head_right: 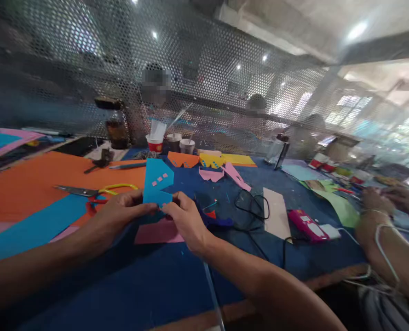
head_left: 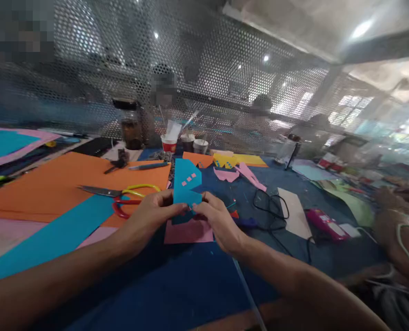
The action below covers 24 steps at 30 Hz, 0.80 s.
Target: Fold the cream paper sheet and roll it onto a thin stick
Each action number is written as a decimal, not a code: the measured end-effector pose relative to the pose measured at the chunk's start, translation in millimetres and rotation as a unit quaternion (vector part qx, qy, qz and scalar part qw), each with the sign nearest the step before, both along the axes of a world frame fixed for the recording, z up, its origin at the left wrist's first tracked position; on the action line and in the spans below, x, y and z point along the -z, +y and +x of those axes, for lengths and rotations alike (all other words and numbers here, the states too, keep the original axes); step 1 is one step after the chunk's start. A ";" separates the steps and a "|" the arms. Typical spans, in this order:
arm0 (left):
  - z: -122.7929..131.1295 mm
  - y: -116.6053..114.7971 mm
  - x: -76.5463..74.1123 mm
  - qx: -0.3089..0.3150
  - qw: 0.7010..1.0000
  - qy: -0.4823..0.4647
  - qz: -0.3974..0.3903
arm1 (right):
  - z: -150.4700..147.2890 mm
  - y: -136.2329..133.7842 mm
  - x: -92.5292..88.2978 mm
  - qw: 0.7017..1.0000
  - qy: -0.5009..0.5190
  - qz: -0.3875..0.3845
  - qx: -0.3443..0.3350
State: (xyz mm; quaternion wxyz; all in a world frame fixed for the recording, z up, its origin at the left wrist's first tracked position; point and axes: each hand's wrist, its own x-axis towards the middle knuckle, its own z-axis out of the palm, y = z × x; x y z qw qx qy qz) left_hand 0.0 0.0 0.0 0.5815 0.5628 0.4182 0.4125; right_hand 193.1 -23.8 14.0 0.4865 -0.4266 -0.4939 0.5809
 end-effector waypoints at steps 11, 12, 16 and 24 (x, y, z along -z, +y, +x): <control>2.4 0.5 -27.3 -0.004 0.999 0.018 -0.040 | 13.2 11.9 -1.0 0.997 -0.039 0.071 0.005; 1.8 0.6 -28.8 0.003 0.999 0.022 -0.038 | 14.4 13.4 -1.0 0.995 -0.052 0.079 0.012; -1.2 0.9 -29.9 -0.001 0.999 0.030 -0.027 | 16.0 15.9 0.4 0.995 -0.064 0.079 0.016; -9.3 4.3 -25.0 -0.041 0.999 -0.032 -0.005 | 15.2 20.7 0.9 0.998 0.023 0.033 0.042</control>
